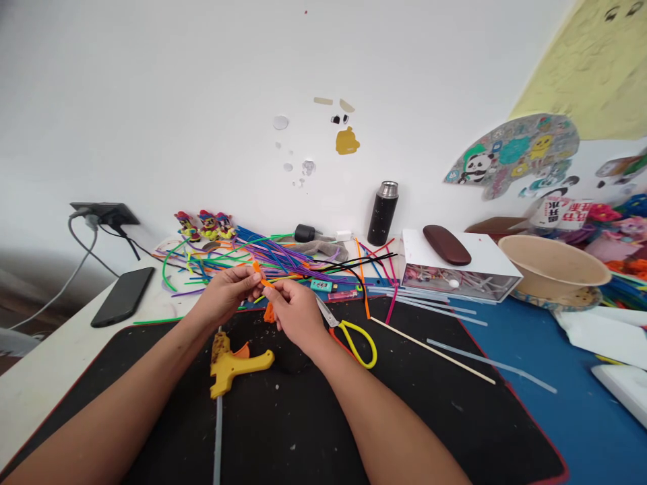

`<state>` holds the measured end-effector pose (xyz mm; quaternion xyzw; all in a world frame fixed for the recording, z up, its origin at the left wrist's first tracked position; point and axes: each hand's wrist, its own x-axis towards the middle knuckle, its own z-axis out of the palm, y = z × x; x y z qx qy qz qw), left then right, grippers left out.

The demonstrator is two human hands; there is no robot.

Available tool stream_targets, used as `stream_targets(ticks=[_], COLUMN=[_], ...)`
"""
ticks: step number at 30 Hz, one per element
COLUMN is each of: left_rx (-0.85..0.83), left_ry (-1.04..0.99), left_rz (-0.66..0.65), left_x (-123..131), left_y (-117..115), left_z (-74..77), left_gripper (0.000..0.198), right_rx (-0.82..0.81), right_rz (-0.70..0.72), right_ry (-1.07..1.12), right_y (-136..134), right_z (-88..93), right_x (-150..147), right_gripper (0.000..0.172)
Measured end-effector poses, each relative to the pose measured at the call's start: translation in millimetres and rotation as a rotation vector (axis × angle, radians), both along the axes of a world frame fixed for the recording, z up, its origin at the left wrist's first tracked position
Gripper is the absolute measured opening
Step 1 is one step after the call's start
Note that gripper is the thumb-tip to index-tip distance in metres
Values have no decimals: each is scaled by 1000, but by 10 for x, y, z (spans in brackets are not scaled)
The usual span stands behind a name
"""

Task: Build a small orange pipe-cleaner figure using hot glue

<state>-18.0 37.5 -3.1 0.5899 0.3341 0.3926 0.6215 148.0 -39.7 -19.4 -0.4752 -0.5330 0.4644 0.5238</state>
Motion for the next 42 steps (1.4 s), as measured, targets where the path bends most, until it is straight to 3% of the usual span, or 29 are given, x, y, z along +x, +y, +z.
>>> stream_targets(ticks=[7, 13, 30, 42], left_rx=[-47, -60, -89, -195], left_ry=[48, 96, 98, -6], left_rz=[-10, -57, -141, -219], left_x=[-1, -11, 27, 70], left_y=[-27, -7, -76, -168], left_z=[-7, -29, -54, -41], left_gripper=[40, 40, 39, 42], right_rx=[96, 100, 21, -63], right_rz=[-85, -91, -21, 123], right_ry=[-210, -248, -117, 129], right_y=[9, 27, 40, 75], right_z=[57, 46, 69, 99], right_x=[114, 155, 172, 211], right_gripper=[29, 33, 22, 42])
